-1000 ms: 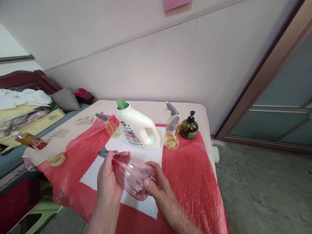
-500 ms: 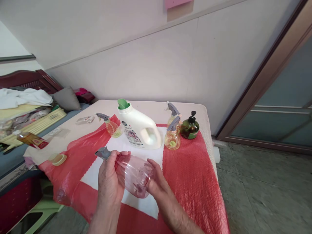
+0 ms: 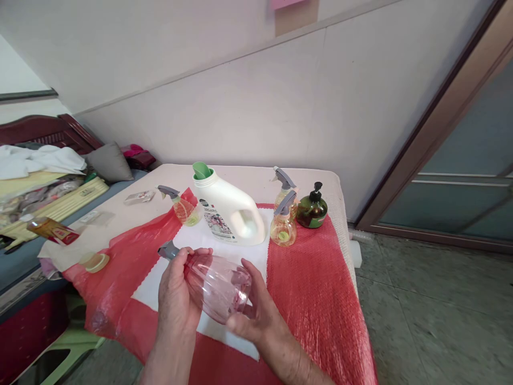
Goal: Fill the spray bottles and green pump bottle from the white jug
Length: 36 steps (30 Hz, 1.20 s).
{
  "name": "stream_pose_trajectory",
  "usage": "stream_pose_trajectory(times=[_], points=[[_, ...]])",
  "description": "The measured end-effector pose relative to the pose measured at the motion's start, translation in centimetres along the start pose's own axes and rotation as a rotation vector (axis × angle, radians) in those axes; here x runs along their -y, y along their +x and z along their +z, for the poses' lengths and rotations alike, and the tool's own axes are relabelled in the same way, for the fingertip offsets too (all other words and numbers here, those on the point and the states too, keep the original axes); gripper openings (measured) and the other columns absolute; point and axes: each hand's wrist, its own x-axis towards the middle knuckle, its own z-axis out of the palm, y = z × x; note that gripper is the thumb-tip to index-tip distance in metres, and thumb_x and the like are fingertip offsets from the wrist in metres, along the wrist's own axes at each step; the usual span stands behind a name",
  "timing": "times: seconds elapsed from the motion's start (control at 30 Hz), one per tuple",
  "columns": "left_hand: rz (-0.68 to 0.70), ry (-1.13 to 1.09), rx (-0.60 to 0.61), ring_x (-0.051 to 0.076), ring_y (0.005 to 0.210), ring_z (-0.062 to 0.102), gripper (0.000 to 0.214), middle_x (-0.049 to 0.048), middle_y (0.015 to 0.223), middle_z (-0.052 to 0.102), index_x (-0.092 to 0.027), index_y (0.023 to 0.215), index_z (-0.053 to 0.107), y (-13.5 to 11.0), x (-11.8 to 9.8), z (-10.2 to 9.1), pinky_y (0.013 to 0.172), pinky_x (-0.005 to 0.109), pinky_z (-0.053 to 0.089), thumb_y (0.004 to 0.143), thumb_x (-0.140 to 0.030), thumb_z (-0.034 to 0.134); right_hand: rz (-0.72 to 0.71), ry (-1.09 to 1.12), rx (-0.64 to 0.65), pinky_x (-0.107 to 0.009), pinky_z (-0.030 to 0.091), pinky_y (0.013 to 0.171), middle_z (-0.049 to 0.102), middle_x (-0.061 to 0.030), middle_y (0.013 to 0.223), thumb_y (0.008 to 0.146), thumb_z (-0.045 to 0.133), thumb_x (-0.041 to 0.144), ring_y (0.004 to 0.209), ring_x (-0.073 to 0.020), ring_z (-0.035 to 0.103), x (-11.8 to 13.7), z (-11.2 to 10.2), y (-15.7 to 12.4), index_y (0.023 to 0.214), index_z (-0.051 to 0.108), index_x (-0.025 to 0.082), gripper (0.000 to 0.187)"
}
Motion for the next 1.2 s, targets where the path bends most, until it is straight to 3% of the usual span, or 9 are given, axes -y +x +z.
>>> stream_pose_trajectory(times=[0.1,0.23,0.3,0.47,0.6,0.73,0.87,0.97,1.2], points=[[0.004,0.004,0.014,0.020,0.083,0.068,0.025,0.0074,0.081,0.073,-0.016,0.080,0.062,0.0,-0.1,0.0,0.080,0.032,0.050,0.074,-0.038,0.074,-0.047,-0.110,-0.045,-0.041,0.045,0.094,0.047,-0.0102,0.138,0.050,0.093,0.048,0.125,-0.0294,0.047,-0.2,-0.3,-0.2,0.137,0.041,0.034,0.102],[-0.007,0.010,0.035,0.020,0.084,0.068,0.026,0.0089,0.083,0.074,-0.016,0.081,0.062,-0.2,-0.2,0.0,0.080,0.031,0.050,0.075,-0.040,0.073,0.086,0.014,0.051,-0.041,0.050,0.079,0.059,-0.0138,0.117,0.080,0.061,0.068,0.097,-0.0259,0.061,-0.4,-1.1,0.1,0.130,0.050,0.023,0.068],[0.004,0.004,0.015,0.020,0.084,0.068,0.025,0.0088,0.082,0.074,-0.016,0.081,0.062,-0.2,-0.2,0.1,0.081,0.032,0.050,0.075,-0.039,0.073,0.085,0.027,0.094,-0.043,0.050,0.085,0.056,-0.0144,0.125,0.085,0.053,0.069,0.105,-0.0270,0.059,-0.2,-1.1,0.1,0.134,0.047,0.024,0.066],[0.034,0.023,0.004,0.020,0.081,0.068,0.026,0.0076,0.080,0.074,-0.016,0.081,0.062,-0.2,-0.1,0.1,0.080,0.032,0.050,0.075,-0.039,0.072,-0.141,-0.321,0.045,-0.044,0.034,0.110,0.038,-0.0080,0.148,0.061,0.087,0.050,0.136,-0.0284,0.038,0.2,-0.5,-0.5,0.143,0.030,0.038,0.100],[-0.012,-0.002,0.034,0.020,0.083,0.069,0.027,0.0088,0.081,0.074,-0.017,0.080,0.060,-0.3,-0.1,0.1,0.079,0.032,0.050,0.075,-0.041,0.073,-0.061,-0.225,0.037,-0.047,0.043,0.100,0.053,-0.0122,0.132,0.065,0.081,0.060,0.120,-0.0308,0.054,-0.1,-1.1,-0.2,0.134,0.043,0.030,0.084],[-0.020,-0.023,0.056,0.020,0.082,0.069,0.026,0.0084,0.080,0.074,-0.017,0.081,0.061,-0.3,-0.1,0.1,0.078,0.031,0.050,0.075,-0.039,0.073,0.066,-0.042,0.099,-0.049,0.046,0.098,0.054,-0.0152,0.133,0.085,0.052,0.070,0.121,-0.0310,0.054,-0.3,-1.8,0.1,0.133,0.048,0.025,0.066],[0.027,0.011,0.039,0.018,0.080,0.068,0.026,0.0087,0.081,0.074,-0.016,0.082,0.061,-0.3,0.0,0.1,0.079,0.030,0.050,0.077,-0.039,0.072,-0.115,-0.282,0.079,-0.048,0.034,0.111,0.038,-0.0096,0.149,0.072,0.076,0.058,0.137,-0.0291,0.038,0.2,-1.2,-0.3,0.143,0.031,0.035,0.088],[0.030,0.013,0.046,0.019,0.080,0.069,0.026,0.0086,0.080,0.074,-0.017,0.083,0.060,-0.4,0.0,0.2,0.079,0.031,0.050,0.077,-0.040,0.071,-0.208,-0.439,-0.002,-0.048,0.038,0.108,0.044,-0.0108,0.142,0.059,0.088,0.045,0.131,-0.0317,0.044,0.4,-0.7,-0.4,0.139,0.035,0.033,0.096],[0.003,0.022,0.063,0.020,0.080,0.068,0.028,0.0095,0.082,0.074,-0.017,0.084,0.060,-0.7,0.1,0.4,0.076,0.030,0.049,0.076,-0.041,0.071,0.184,0.132,0.070,-0.042,0.052,0.080,0.061,-0.0131,0.111,0.085,0.049,0.070,0.094,-0.0259,0.064,0.6,-0.7,0.3,0.123,0.053,0.020,0.063]])
